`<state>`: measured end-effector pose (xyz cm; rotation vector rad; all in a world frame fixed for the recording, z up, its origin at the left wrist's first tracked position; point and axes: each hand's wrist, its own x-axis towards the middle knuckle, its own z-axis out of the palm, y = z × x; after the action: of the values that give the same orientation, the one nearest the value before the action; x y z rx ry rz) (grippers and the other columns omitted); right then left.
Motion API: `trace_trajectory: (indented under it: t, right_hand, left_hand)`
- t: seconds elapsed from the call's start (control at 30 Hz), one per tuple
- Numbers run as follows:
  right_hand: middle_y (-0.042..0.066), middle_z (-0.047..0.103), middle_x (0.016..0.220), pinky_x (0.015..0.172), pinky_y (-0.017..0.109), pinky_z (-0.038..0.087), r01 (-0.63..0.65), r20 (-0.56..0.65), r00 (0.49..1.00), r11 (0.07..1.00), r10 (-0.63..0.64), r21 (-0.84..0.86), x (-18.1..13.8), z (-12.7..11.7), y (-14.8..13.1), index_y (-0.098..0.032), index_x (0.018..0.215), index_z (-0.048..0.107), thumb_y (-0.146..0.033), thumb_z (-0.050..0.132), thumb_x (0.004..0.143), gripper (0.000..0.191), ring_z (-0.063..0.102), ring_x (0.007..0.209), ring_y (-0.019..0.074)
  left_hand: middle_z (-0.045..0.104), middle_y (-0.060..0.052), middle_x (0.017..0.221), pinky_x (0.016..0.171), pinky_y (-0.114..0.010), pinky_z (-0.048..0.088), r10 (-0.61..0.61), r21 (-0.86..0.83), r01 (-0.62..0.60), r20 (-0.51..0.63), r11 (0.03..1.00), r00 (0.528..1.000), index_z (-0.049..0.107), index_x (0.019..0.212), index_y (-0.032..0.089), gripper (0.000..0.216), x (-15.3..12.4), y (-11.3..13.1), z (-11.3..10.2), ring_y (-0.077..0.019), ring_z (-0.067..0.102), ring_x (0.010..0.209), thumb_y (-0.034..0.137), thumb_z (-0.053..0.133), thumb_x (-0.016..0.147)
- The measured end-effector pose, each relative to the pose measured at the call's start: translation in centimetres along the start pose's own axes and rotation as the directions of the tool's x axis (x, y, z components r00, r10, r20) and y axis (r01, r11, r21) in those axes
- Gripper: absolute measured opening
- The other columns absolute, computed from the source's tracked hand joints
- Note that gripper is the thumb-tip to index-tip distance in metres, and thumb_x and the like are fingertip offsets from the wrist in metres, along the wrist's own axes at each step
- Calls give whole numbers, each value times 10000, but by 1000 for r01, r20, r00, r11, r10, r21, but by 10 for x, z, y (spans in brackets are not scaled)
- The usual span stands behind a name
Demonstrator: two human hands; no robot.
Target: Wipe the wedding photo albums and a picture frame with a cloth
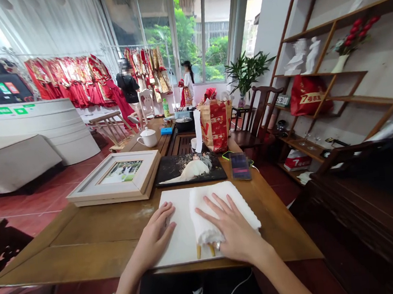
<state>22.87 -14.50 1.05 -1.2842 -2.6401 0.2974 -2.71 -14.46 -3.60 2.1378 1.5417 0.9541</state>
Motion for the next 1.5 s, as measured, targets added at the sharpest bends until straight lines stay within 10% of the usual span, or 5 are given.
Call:
trace_trajectory:
  t: [0.27,0.73,1.1,1.5]
  right_hand:
    - [-26,118,1572,1144,569,24,46,111,992,996,-55,76,-63,3,-24,-373,1481,201,-218,595,753,842,75,1435,294]
    - [4,180,1568,1138,556,54,-119,54,992,993,118,9,53,-6,17,-328,1464,295,-94,490,690,833,76,1439,274]
    - [15,170,1556,1080,686,37,177,188,953,941,-237,290,-47,10,-41,-422,1443,289,-395,625,819,708,80,1413,381]
    - [7,258,1543,1159,517,66,-124,4,992,976,125,179,39,-5,23,-277,1455,336,-142,474,770,712,129,1435,239]
  left_hand:
    - [491,-117,1424,1125,-448,331,25,-22,-25,-8,999,1000,565,1254,181,365,0,-3,2,-252,396,1363,252,469,909]
    - [502,-116,1416,1125,-444,332,12,-33,-12,3,999,1000,572,1265,175,379,0,-4,0,-254,395,1365,246,475,906]
    - [489,-131,1424,1130,-436,318,0,-36,0,2,999,1000,573,1270,149,392,2,-6,3,-253,388,1368,245,474,902]
    - [486,-124,1427,1134,-436,311,10,-30,-9,22,1000,1000,564,1282,153,400,0,-5,0,-246,381,1372,262,461,911]
